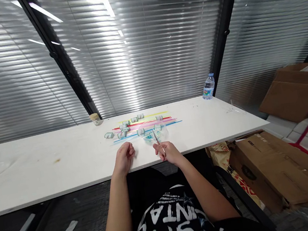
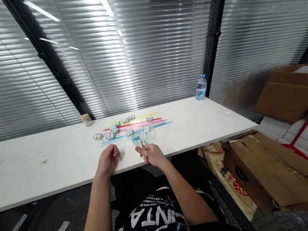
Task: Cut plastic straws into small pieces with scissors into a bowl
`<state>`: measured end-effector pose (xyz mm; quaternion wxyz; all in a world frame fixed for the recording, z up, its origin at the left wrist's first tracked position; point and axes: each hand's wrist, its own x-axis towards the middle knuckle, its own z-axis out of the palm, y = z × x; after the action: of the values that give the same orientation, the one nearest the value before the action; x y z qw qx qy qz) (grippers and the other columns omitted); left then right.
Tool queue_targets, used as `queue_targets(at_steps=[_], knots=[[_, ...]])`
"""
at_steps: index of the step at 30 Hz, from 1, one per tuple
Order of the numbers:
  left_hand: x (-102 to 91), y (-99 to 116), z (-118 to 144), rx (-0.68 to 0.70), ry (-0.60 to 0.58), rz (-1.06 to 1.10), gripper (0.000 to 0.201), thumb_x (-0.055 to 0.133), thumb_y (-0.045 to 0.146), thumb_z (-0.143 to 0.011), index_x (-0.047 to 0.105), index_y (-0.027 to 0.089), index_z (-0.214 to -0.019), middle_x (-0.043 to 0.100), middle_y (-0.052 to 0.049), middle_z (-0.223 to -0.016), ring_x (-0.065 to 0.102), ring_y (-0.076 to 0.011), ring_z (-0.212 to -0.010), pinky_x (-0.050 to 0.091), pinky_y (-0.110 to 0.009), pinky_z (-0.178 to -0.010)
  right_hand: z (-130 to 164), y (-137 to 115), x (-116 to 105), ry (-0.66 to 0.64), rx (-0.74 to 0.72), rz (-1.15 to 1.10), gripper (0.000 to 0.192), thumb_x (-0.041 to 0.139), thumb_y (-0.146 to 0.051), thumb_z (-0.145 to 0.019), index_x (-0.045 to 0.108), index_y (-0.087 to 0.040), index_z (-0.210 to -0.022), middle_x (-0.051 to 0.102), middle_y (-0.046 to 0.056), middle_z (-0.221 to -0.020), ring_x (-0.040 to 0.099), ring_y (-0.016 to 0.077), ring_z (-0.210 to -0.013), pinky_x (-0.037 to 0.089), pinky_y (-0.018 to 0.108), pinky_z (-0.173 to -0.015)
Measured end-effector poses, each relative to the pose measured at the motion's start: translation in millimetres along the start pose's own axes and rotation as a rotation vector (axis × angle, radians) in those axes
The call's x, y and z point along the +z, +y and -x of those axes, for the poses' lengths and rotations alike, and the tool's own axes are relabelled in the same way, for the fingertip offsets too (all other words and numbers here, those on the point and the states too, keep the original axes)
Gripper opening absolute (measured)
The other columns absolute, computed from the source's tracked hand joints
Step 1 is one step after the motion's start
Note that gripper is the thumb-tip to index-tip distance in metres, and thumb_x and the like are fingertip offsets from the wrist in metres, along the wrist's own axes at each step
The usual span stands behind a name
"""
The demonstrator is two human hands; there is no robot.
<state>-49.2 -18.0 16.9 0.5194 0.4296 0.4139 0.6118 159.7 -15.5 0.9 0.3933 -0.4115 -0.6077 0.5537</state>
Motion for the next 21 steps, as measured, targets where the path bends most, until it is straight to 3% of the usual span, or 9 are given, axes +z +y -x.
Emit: queue_targets(at_steps=[21], knots=[[0.5,-1.9,-1.5,0.030,0.005,0.057,0.034,0.064,0.042,-0.080,0.047,0.017,-0.064,0.037,0.005,-0.056,0.034,-0.0073,-0.051,0.030,-0.019,-0.047,2.9,-5.1,0.5,0.046,-0.017,0.094,0.052,0.056,-0.065,-0.080,0.055,-0.019,-0.056,0.046,-0.003,-0.039,0.050,0.0135,-0.050,0.037,0.025,-0.056]])
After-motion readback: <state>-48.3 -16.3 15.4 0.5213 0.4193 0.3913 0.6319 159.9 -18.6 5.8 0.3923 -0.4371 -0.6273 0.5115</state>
